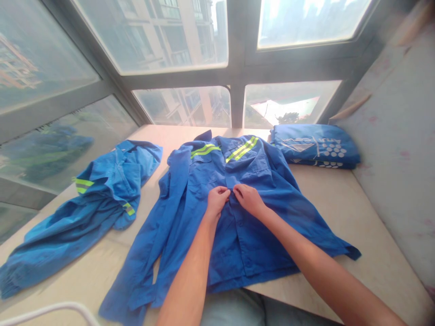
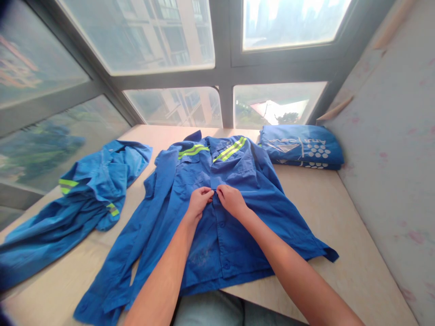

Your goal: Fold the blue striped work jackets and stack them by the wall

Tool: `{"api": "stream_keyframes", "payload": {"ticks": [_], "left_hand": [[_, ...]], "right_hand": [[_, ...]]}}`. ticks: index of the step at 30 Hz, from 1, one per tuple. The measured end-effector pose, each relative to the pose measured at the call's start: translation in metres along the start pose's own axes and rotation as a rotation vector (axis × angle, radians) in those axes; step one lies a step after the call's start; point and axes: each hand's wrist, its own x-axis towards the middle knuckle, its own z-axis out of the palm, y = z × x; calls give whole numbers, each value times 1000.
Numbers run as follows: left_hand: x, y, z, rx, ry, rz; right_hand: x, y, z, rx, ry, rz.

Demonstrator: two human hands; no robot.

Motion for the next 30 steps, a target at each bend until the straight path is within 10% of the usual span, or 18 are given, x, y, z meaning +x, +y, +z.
{"api": "stream_keyframes", "payload": {"ticks": [15, 23, 30], "left_hand": [[1, -5, -2, 55, -31, 61], [3, -9, -1, 212, -11, 259], [-3, -5, -2, 408, 21, 416]], "right_hand": [[5, 7, 9, 558, 7, 246], [23, 8, -8, 298, -86, 169], [38, 3, -12, 495, -136, 361]]}}
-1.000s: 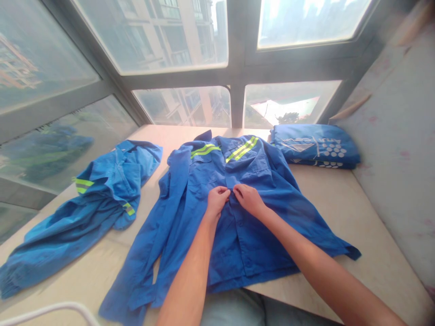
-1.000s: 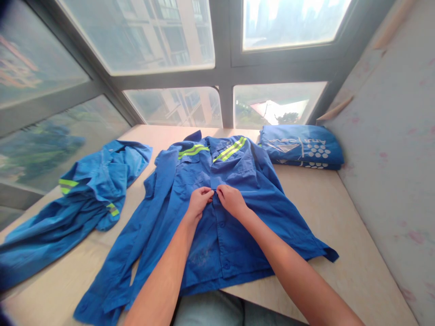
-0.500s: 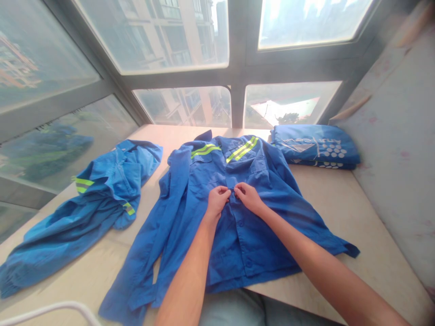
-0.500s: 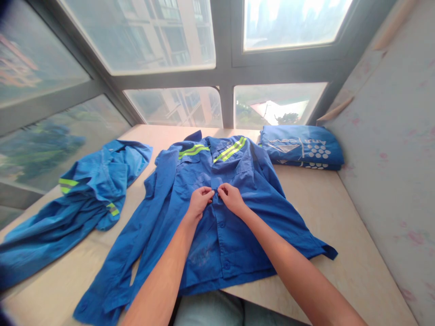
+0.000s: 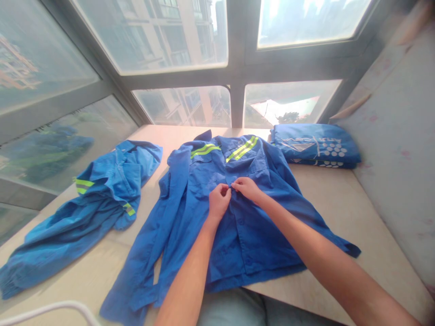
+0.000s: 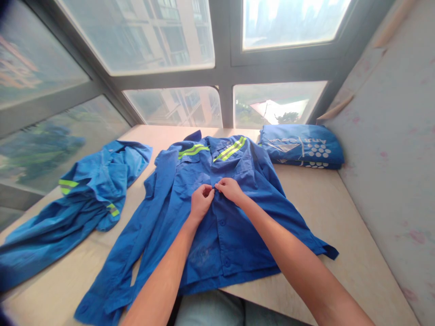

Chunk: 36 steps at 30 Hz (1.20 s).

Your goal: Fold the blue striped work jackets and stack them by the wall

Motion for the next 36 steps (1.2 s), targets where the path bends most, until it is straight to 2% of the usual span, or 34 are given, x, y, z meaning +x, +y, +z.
{"api": "stream_keyframes", "payload": {"ticks": [5, 8, 10, 12, 15, 18, 21, 23, 25, 27, 29, 32, 36], "left_hand": [[-6, 2, -3, 212, -37, 78], [-9, 2, -6, 297, -56, 82], [-14, 1, -12, 349, -66, 102], [-21, -1, -22, 446, -88, 171], [-39, -10, -41, 655, -118, 283], [-64, -24, -61, 790, -138, 298], [-88, -34, -75, 831, -208, 313], [-98, -34, -83, 827, -251, 315], [-99, -28, -87, 800, -265, 298], [-89, -18, -85, 738, -256, 286], [-68, -6, -76, 641, -226, 287], [-22, 10, -50, 516, -151, 270], [33, 17, -11, 498, -97, 228]], "right_hand": [[-2, 3, 3, 31, -42, 73], [-9, 6, -5, 6, -13, 55], [-18, 10, -16, -127, 54, -55], [-32, 18, -32, -350, 115, -221], [-58, 40, -55, -685, 125, -370], [-86, 66, -69, -873, 123, -383], [-111, 82, -71, -907, 129, -387], [-124, 81, -71, -917, 127, -383], [-129, 71, -70, -933, 120, -354], [-122, 52, -70, -933, 106, -314], [-101, 27, -69, -897, 115, -283], [-50, -15, -61, -803, 147, -269], [22, -55, -42, -833, 2, -201]]}}
